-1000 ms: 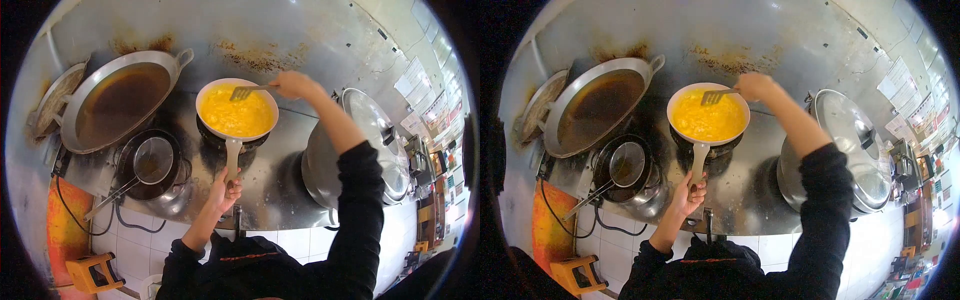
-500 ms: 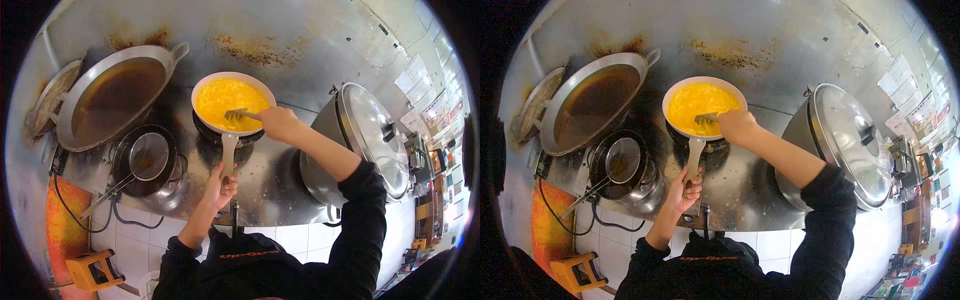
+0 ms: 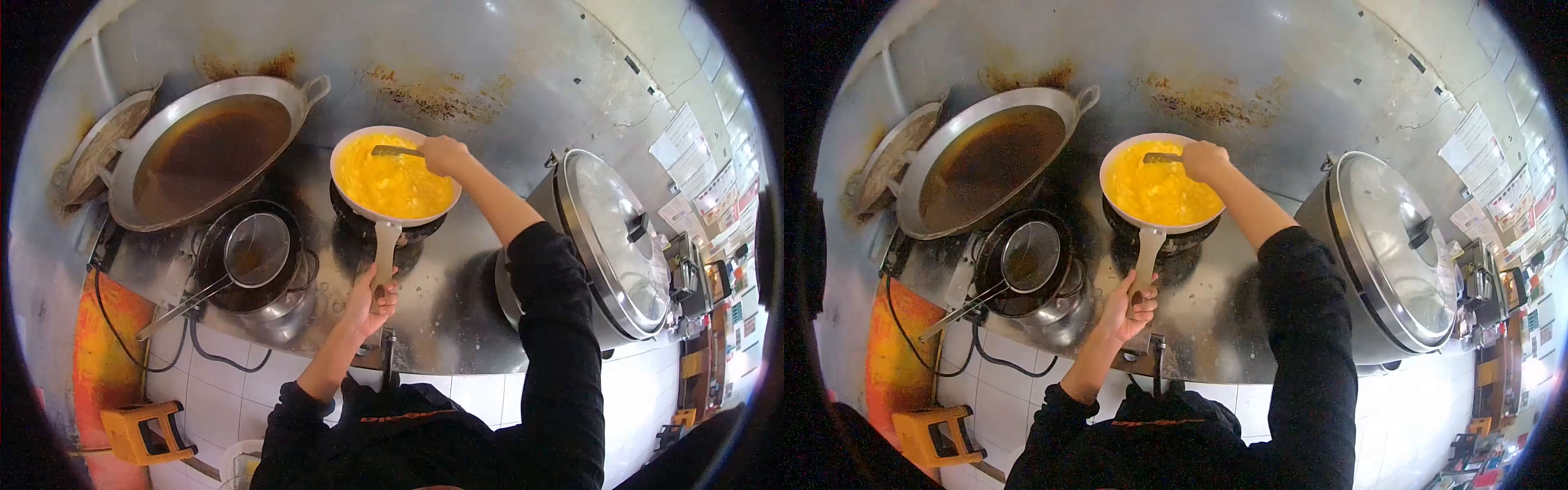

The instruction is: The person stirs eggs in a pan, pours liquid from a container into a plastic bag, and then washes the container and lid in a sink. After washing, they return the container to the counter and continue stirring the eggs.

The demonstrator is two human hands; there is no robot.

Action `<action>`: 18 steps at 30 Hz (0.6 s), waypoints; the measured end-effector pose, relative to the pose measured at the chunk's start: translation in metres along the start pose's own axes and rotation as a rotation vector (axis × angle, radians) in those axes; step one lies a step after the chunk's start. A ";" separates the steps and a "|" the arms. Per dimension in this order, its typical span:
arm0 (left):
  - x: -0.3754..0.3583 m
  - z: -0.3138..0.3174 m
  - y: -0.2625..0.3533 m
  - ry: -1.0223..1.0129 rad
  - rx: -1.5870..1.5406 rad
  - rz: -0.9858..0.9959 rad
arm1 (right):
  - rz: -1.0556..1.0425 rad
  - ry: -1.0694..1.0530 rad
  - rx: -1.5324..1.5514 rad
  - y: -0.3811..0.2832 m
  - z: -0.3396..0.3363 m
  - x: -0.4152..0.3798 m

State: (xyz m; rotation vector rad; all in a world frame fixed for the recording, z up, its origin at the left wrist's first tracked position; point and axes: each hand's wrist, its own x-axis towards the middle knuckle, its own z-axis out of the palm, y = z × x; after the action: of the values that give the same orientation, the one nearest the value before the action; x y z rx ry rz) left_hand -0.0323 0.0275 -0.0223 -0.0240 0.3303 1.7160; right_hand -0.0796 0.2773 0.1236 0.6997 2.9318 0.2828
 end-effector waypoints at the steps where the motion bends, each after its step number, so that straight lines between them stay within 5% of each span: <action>1: 0.000 0.001 0.000 0.013 0.016 0.008 | 0.018 -0.013 -0.007 0.006 -0.007 0.002; 5: 0.003 -0.005 -0.001 -0.015 -0.016 0.001 | -0.192 -0.235 -0.047 0.022 -0.087 -0.028; 11: 0.000 0.003 -0.002 0.022 -0.032 0.019 | -0.055 -0.560 -0.044 -0.010 -0.128 -0.083; 15: 0.000 0.005 -0.001 0.031 -0.038 0.016 | -0.324 -0.334 -0.213 -0.045 -0.093 -0.100; 18: 0.000 0.003 -0.002 0.042 -0.028 0.015 | -0.324 -0.144 -0.144 -0.063 -0.053 -0.103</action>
State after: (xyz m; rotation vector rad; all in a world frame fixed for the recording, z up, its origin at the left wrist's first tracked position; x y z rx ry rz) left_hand -0.0298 0.0283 -0.0194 -0.0781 0.3383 1.7371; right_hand -0.0235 0.1669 0.1696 0.2098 2.7924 0.3871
